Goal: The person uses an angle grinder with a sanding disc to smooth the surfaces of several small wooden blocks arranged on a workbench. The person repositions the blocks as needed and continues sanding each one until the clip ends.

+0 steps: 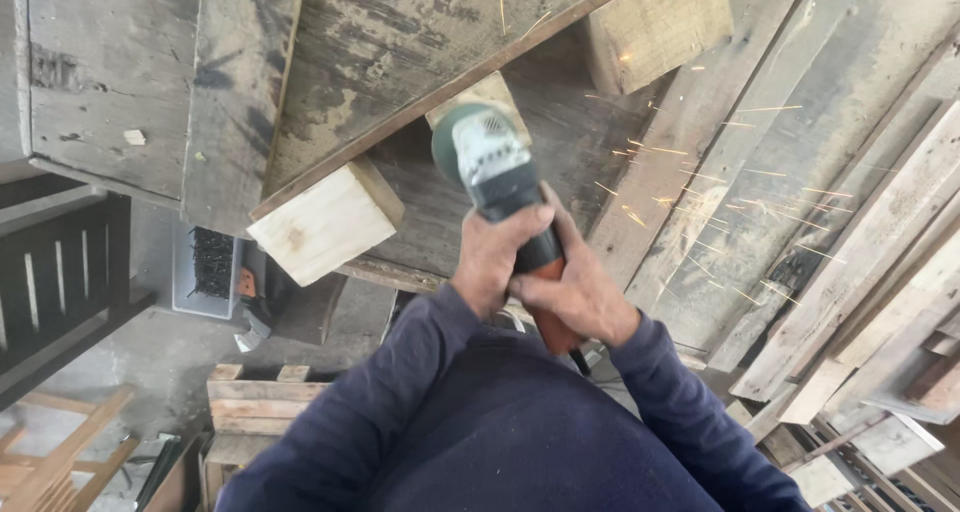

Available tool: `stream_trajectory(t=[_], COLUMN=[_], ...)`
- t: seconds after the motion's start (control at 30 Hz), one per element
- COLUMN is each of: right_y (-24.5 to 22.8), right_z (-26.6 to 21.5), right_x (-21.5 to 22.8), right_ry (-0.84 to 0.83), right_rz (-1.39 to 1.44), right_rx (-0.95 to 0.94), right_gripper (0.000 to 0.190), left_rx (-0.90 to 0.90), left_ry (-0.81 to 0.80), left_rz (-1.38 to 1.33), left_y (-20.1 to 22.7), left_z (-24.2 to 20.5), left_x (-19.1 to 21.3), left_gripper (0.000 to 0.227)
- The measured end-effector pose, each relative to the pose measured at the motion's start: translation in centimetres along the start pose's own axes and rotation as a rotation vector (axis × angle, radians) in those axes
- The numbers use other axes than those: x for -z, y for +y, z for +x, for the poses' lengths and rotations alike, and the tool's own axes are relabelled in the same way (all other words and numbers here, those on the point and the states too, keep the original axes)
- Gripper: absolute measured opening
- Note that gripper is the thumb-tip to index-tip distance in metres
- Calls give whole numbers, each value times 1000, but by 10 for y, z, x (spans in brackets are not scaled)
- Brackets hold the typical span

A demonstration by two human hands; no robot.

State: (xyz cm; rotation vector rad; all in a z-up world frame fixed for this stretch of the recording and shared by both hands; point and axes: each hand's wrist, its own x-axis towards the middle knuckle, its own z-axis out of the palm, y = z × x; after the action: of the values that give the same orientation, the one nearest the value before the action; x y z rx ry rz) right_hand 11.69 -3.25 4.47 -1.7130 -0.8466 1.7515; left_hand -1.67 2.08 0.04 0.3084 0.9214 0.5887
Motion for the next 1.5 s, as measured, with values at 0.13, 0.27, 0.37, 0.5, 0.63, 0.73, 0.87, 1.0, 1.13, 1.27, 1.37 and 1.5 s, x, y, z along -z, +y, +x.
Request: stream_trajectory(t=[0.13,0.27,0.37,0.5,0.63,0.73,0.87,1.0,1.13,1.27,1.37,1.5], right_y=[-10,-17,-20,-17,-16,-9,6,8,3,1,6,15], right_z=[19,6,2,15,2,-14,-2,-7,-32,-22,-16,-31], right_x=[-18,-38,-44,-38,-37,-35,-16,-5,-7,1,4,-2], right_ry=[125,122,134,199,162,133,119,113,50,69,85,10], right_rz=[111,-64,-3,159,164,-96,145,120,100,94,99,5], right_rx=[-182,-12,3,-167,-155,120,-69,-92,-18,-104,-97,-23], right_gripper=[115,110,110,114,107,107,105,106,111,116,111,107], left_rx=[63,121,143,136,127,93,56,60,110,35,6,-3], left_ry=[-44,-47,-59,-121,-105,-92,-87,-80,23,-22,-48,-2], left_rz=[39,35,76,119,51,54,45,17,37,5,-11,-12], left_y=[27,36,42,42,34,24,12,-1,-21,-21,-18,-24], left_z=[24,-1,-1,23,11,-4,14,18,-9,8,11,-13], left_x=[15,15,15,19,14,10,6,-2,-10,-12,-11,-11], left_gripper=[37,37,38,37,37,37,36,37,39,40,40,40])
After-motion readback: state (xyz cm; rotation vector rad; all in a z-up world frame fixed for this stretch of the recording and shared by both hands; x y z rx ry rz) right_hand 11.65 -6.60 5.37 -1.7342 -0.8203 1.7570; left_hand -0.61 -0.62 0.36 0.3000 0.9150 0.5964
